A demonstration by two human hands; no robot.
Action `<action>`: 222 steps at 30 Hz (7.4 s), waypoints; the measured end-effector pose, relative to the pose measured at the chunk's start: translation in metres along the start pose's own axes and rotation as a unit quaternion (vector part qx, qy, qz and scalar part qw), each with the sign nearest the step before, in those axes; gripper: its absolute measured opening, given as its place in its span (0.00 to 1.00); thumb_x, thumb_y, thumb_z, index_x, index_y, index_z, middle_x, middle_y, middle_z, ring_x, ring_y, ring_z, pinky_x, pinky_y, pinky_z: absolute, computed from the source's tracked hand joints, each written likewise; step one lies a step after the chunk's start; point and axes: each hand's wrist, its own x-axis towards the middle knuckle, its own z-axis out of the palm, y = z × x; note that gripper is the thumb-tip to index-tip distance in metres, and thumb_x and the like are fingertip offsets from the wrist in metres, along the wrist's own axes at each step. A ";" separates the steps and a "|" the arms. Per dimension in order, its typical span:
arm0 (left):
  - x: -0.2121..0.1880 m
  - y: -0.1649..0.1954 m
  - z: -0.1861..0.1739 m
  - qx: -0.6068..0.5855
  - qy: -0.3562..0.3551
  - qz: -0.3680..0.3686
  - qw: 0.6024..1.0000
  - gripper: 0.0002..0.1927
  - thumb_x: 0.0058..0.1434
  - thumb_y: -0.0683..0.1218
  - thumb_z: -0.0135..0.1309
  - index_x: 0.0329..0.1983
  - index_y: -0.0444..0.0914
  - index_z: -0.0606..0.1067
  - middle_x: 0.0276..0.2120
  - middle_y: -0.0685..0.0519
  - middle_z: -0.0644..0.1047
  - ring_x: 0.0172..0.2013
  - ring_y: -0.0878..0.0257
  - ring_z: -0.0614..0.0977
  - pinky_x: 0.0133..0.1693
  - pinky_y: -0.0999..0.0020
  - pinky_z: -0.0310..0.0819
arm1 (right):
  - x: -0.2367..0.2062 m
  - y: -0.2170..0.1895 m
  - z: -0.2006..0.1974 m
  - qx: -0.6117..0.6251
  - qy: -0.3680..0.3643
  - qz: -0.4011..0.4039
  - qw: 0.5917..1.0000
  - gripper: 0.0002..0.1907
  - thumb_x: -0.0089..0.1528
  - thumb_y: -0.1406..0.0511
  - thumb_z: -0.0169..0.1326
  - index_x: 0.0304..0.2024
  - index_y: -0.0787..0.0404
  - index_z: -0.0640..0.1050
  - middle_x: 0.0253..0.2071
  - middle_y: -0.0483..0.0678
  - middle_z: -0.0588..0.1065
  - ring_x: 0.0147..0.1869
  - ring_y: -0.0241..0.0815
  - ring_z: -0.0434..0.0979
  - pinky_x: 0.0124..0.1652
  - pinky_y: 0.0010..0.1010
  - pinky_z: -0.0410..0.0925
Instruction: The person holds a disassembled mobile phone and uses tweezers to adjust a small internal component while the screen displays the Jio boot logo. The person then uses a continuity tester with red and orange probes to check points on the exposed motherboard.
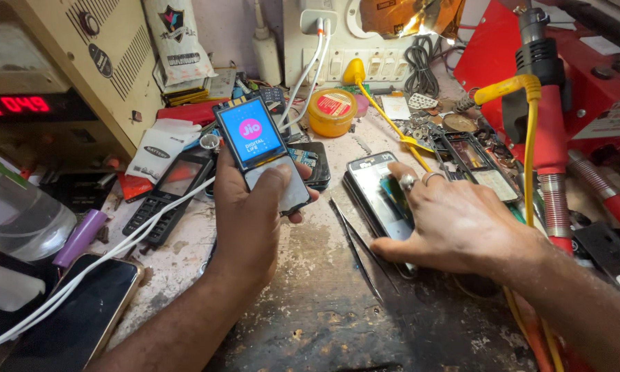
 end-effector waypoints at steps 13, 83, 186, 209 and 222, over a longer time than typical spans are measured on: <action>-0.007 -0.021 0.006 -0.013 -0.070 -0.056 0.996 0.22 0.61 0.42 0.47 0.59 0.39 0.60 0.39 0.44 0.81 0.31 0.60 0.84 0.26 0.70 0.77 | 0.094 0.019 -0.019 0.227 0.207 -0.043 0.951 0.17 0.64 0.52 0.57 0.48 0.54 0.84 0.43 0.50 0.84 0.41 0.44 0.85 0.47 0.40 0.75; -0.030 -0.013 0.029 -0.101 -0.094 -0.116 0.984 0.24 0.57 0.37 0.60 0.57 0.37 0.69 0.46 0.48 0.82 0.43 0.62 0.85 0.43 0.62 0.85 | -0.002 0.014 0.067 0.626 0.311 -0.222 0.679 0.16 0.63 0.70 0.57 0.54 0.66 0.81 0.38 0.48 0.81 0.39 0.35 0.84 0.40 0.26 0.79; -0.039 -0.005 0.026 -0.054 -0.168 -0.146 0.973 0.18 0.60 0.39 0.57 0.53 0.29 0.73 0.43 0.45 0.82 0.41 0.60 0.86 0.37 0.66 0.87 | 0.007 0.032 0.087 0.660 0.177 -0.191 0.704 0.10 0.60 0.71 0.63 0.44 0.71 0.86 0.36 0.55 0.85 0.40 0.40 0.90 0.42 0.31 0.82; -0.039 -0.011 0.026 -0.064 -0.127 -0.151 0.978 0.27 0.58 0.37 0.57 0.59 0.32 0.63 0.45 0.43 0.78 0.40 0.59 0.85 0.37 0.66 0.87 | 0.006 0.022 0.065 0.766 0.054 -0.138 0.626 0.13 0.55 0.71 0.60 0.41 0.73 0.85 0.33 0.58 0.85 0.36 0.44 0.87 0.40 0.34 0.80; -0.043 -0.016 0.029 -0.083 -0.103 -0.156 0.979 0.26 0.60 0.36 0.57 0.61 0.35 0.66 0.48 0.46 0.78 0.43 0.62 0.84 0.41 0.65 0.87 | 0.002 0.012 0.073 0.798 0.110 -0.137 0.576 0.10 0.57 0.74 0.58 0.42 0.73 0.82 0.37 0.57 0.84 0.36 0.41 0.85 0.39 0.32 0.79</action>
